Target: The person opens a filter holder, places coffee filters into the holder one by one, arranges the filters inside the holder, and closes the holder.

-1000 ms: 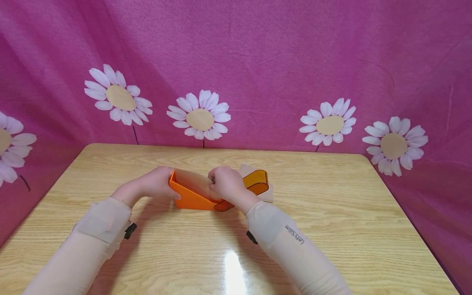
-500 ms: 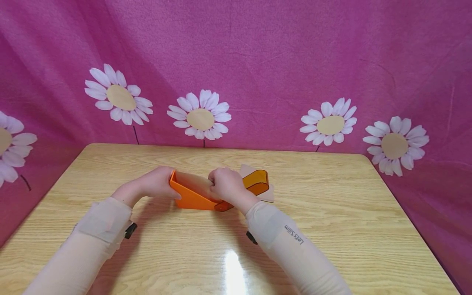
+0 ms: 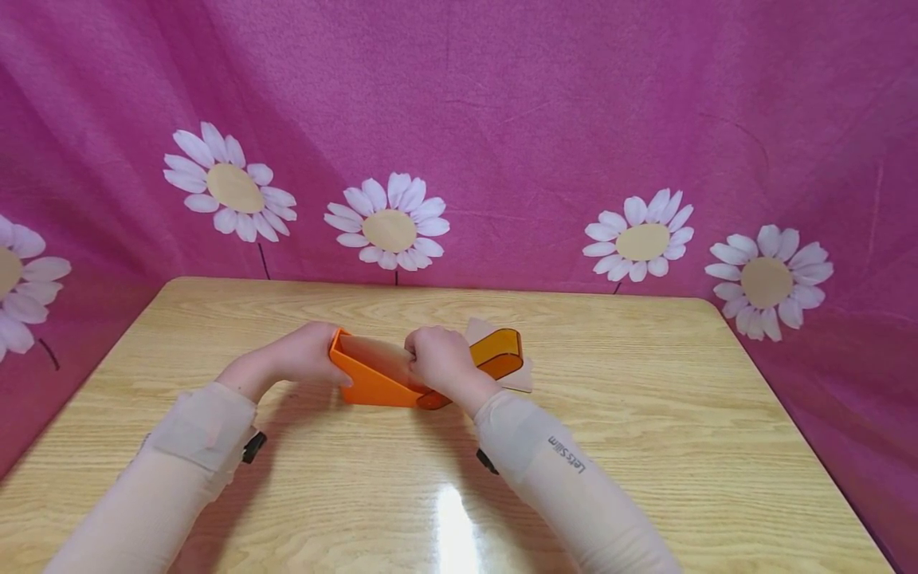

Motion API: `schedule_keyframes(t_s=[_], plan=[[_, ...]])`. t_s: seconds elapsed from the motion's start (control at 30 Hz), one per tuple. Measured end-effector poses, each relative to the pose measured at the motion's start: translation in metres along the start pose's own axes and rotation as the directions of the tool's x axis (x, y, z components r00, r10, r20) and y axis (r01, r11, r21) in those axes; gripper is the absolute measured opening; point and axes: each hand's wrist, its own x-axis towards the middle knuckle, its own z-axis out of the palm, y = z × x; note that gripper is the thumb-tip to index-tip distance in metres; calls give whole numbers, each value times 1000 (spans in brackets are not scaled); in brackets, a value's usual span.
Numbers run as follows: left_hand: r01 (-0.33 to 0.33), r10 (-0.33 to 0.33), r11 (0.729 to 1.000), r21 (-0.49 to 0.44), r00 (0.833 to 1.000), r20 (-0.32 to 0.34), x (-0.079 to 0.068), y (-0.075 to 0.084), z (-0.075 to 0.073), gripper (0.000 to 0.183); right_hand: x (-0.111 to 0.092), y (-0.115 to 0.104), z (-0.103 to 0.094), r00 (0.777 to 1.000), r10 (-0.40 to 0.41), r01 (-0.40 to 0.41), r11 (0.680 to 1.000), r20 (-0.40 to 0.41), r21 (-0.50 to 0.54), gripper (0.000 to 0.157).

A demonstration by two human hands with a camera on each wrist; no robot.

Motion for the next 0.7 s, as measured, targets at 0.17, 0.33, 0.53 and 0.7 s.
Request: schedule_keyframes(t_s=[0.17, 0.33, 0.53, 0.7], plan=[[8, -8, 1000, -2, 1000, -2, 0, 0, 0, 26, 1, 0, 1, 1000, 2, -2, 1000, -2, -10, 26], [-1, 1, 1000, -10, 1000, 2, 0, 0, -1, 25, 2, 0, 2, 1000, 7, -7, 1000, 3, -9, 27], [3, -3, 1000, -13, 1000, 1, 3, -2, 0, 26, 3, 0, 3, 999, 35, -35, 999, 12, -4, 9], [20, -20, 999, -27, 1000, 4, 2, -2, 1, 27, 1, -1, -9, 999, 40, -40, 999, -24, 18, 24]])
